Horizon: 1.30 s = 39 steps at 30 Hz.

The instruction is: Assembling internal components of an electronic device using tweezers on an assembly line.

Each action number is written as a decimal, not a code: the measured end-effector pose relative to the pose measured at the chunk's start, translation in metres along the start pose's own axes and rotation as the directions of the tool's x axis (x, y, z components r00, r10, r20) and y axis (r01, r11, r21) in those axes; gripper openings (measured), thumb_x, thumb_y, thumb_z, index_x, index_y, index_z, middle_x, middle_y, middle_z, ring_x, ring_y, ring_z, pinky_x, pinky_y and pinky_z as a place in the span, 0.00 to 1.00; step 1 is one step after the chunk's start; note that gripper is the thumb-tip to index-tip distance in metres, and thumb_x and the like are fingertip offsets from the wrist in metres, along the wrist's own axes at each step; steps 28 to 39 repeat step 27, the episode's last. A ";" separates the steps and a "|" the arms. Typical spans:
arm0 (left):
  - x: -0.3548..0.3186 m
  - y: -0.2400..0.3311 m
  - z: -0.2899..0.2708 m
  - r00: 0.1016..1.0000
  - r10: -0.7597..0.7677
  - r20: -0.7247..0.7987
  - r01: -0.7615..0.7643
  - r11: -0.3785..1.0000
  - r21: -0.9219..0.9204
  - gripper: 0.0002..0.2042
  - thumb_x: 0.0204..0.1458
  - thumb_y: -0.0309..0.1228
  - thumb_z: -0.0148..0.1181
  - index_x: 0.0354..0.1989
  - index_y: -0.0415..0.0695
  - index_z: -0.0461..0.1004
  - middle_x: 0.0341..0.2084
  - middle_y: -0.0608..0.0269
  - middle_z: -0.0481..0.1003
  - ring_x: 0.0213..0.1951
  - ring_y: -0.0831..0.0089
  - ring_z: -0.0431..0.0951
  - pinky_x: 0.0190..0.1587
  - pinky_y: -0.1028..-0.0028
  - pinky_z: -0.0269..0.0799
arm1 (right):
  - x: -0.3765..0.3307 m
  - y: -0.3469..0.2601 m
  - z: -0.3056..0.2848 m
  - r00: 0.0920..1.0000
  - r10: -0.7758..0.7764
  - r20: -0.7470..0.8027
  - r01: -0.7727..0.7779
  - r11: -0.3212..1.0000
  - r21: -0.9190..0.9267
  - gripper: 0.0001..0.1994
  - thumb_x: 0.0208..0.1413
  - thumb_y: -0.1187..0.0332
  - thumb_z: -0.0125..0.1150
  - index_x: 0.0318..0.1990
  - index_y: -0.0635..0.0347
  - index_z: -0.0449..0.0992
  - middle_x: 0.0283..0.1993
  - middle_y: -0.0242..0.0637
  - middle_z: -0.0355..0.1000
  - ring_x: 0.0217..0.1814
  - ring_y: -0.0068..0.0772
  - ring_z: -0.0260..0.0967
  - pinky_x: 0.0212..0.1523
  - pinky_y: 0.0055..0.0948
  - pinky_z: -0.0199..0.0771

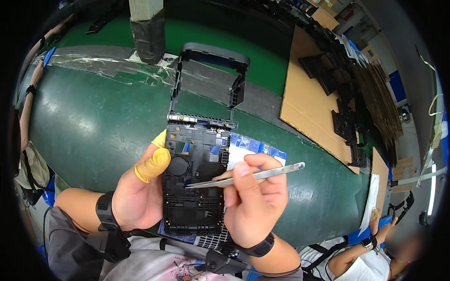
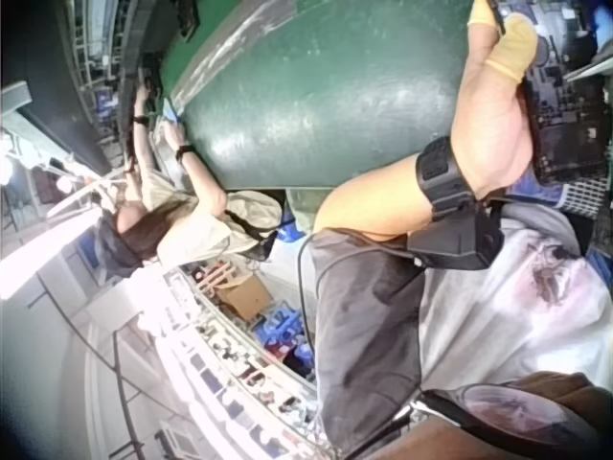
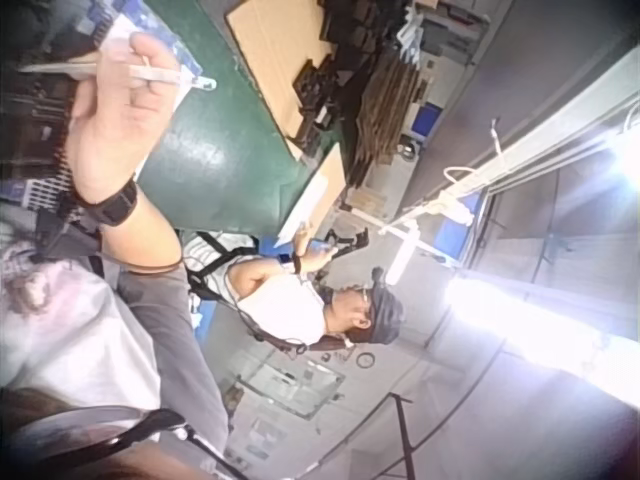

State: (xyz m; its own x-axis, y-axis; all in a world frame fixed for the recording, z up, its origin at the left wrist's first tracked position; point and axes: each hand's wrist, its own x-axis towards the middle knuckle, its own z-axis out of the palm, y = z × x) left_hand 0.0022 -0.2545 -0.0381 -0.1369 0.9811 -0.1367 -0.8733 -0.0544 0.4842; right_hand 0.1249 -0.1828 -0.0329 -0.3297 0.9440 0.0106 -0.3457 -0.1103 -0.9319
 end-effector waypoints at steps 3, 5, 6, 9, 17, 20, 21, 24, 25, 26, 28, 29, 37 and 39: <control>-0.005 0.002 0.004 1.000 -0.008 0.015 0.009 0.996 -0.089 0.26 0.47 0.21 0.49 0.55 0.44 0.49 0.46 0.61 0.63 0.47 0.72 0.65 0.48 0.72 0.63 | 0.006 -0.014 -0.016 0.998 -0.043 -0.046 0.046 0.997 0.065 0.07 0.49 0.73 0.51 0.35 0.62 0.64 0.18 0.35 0.64 0.10 0.17 0.50 0.12 0.16 0.48; -0.005 0.005 0.009 0.999 -0.033 -0.019 0.032 0.998 -0.055 0.31 0.41 0.12 0.47 0.56 0.45 0.48 0.47 0.60 0.63 0.48 0.71 0.65 0.48 0.71 0.64 | 0.013 -0.031 -0.033 0.989 -0.140 -0.054 0.142 0.989 0.040 0.06 0.49 0.72 0.50 0.34 0.63 0.64 0.18 0.36 0.64 0.10 0.17 0.50 0.13 0.15 0.48; -0.003 0.006 0.009 0.999 -0.036 -0.025 0.036 0.999 0.011 0.32 0.40 0.11 0.45 0.57 0.45 0.47 0.47 0.61 0.62 0.48 0.71 0.65 0.48 0.72 0.64 | 0.017 -0.040 -0.043 0.986 -0.157 -0.054 0.160 0.986 0.049 0.06 0.50 0.72 0.50 0.34 0.63 0.64 0.18 0.37 0.64 0.10 0.17 0.49 0.13 0.15 0.47; 0.004 0.002 0.007 1.000 -0.005 -0.018 0.009 0.983 0.186 0.35 0.36 0.08 0.41 0.58 0.46 0.46 0.49 0.61 0.60 0.48 0.71 0.65 0.49 0.72 0.64 | 0.035 -0.053 -0.079 0.980 -0.178 -0.090 0.187 0.978 0.096 0.05 0.50 0.73 0.48 0.34 0.63 0.64 0.18 0.38 0.65 0.11 0.17 0.50 0.14 0.14 0.48; 0.081 -0.004 0.029 0.996 -0.079 0.052 0.053 0.923 0.382 0.27 0.44 0.19 0.46 0.55 0.46 0.51 0.42 0.60 0.66 0.41 0.69 0.68 0.44 0.70 0.65 | 0.078 -0.048 -0.191 0.976 0.206 -0.076 -0.141 0.854 0.500 0.04 0.48 0.72 0.51 0.30 0.61 0.65 0.20 0.36 0.66 0.13 0.19 0.56 0.10 0.15 0.48; 0.154 0.024 0.026 0.997 0.052 -0.058 -0.011 0.831 0.555 0.24 0.44 0.25 0.50 0.52 0.44 0.55 0.37 0.59 0.68 0.35 0.68 0.70 0.40 0.70 0.68 | 0.076 -0.043 -0.168 0.981 0.106 -0.160 -0.033 0.913 0.406 0.04 0.47 0.73 0.52 0.30 0.62 0.65 0.20 0.36 0.66 0.13 0.20 0.60 0.09 0.14 0.47; 0.182 0.036 0.025 0.984 0.139 -0.113 -0.039 0.783 0.621 0.24 0.43 0.28 0.53 0.51 0.43 0.56 0.36 0.58 0.69 0.32 0.66 0.72 0.38 0.69 0.69 | 0.076 -0.040 -0.165 0.978 0.120 -0.168 -0.041 0.911 0.411 0.04 0.47 0.74 0.52 0.30 0.62 0.65 0.19 0.37 0.66 0.13 0.20 0.61 0.08 0.14 0.47; 0.271 0.063 0.008 0.787 0.617 -0.009 -0.110 0.154 0.982 0.23 0.41 0.32 0.58 0.47 0.41 0.63 0.37 0.57 0.69 0.38 0.63 0.70 0.42 0.67 0.66 | 0.070 -0.042 -0.159 0.981 0.156 -0.114 -0.083 0.873 0.481 0.04 0.46 0.75 0.52 0.30 0.63 0.64 0.18 0.39 0.65 0.12 0.20 0.60 0.08 0.15 0.47; 0.288 0.050 0.015 0.659 0.687 0.306 -0.129 -0.297 0.946 0.22 0.41 0.33 0.58 0.46 0.41 0.63 0.39 0.55 0.68 0.42 0.62 0.67 0.46 0.66 0.62 | 0.070 -0.041 -0.160 0.980 0.147 -0.136 -0.060 0.864 0.499 0.05 0.46 0.75 0.52 0.29 0.64 0.64 0.19 0.40 0.66 0.12 0.20 0.59 0.08 0.15 0.47; 0.304 0.038 0.022 0.506 0.604 0.615 -0.070 -0.682 0.728 0.22 0.41 0.35 0.58 0.46 0.40 0.64 0.40 0.54 0.67 0.46 0.61 0.65 0.49 0.65 0.59 | 0.070 -0.044 -0.162 0.973 0.139 -0.186 -0.019 0.846 0.533 0.06 0.45 0.75 0.53 0.30 0.64 0.64 0.19 0.41 0.66 0.11 0.20 0.59 0.08 0.15 0.47; 0.317 0.021 0.034 0.692 0.395 0.604 -0.095 -0.780 0.619 0.36 0.41 0.32 0.59 0.56 0.42 0.43 0.49 0.51 0.61 0.52 0.59 0.59 0.54 0.65 0.52 | 0.069 -0.046 -0.169 0.970 0.121 -0.212 0.016 0.836 0.548 0.08 0.45 0.74 0.54 0.32 0.64 0.63 0.20 0.42 0.66 0.11 0.21 0.59 0.08 0.15 0.48; 0.317 0.021 0.034 0.692 0.395 0.604 -0.095 -0.780 0.619 0.36 0.41 0.32 0.59 0.56 0.42 0.43 0.49 0.51 0.61 0.52 0.59 0.59 0.54 0.65 0.52 | 0.069 -0.046 -0.169 0.970 0.121 -0.212 0.016 0.836 0.548 0.08 0.45 0.74 0.54 0.32 0.64 0.63 0.20 0.42 0.66 0.11 0.21 0.59 0.08 0.15 0.48; 0.317 0.021 0.034 0.692 0.395 0.604 -0.095 -0.780 0.619 0.36 0.41 0.32 0.59 0.56 0.42 0.43 0.49 0.51 0.61 0.52 0.59 0.59 0.54 0.65 0.52 | 0.069 -0.046 -0.169 0.970 0.121 -0.212 0.016 0.836 0.548 0.08 0.45 0.74 0.54 0.32 0.64 0.63 0.20 0.42 0.66 0.11 0.21 0.59 0.08 0.15 0.48; 0.317 0.021 0.034 0.692 0.395 0.604 -0.095 -0.780 0.619 0.36 0.41 0.32 0.59 0.56 0.42 0.43 0.49 0.51 0.61 0.52 0.59 0.59 0.54 0.65 0.52 | 0.069 -0.046 -0.169 0.970 0.121 -0.212 0.016 0.836 0.548 0.08 0.45 0.74 0.54 0.32 0.64 0.63 0.20 0.42 0.66 0.11 0.21 0.59 0.08 0.15 0.48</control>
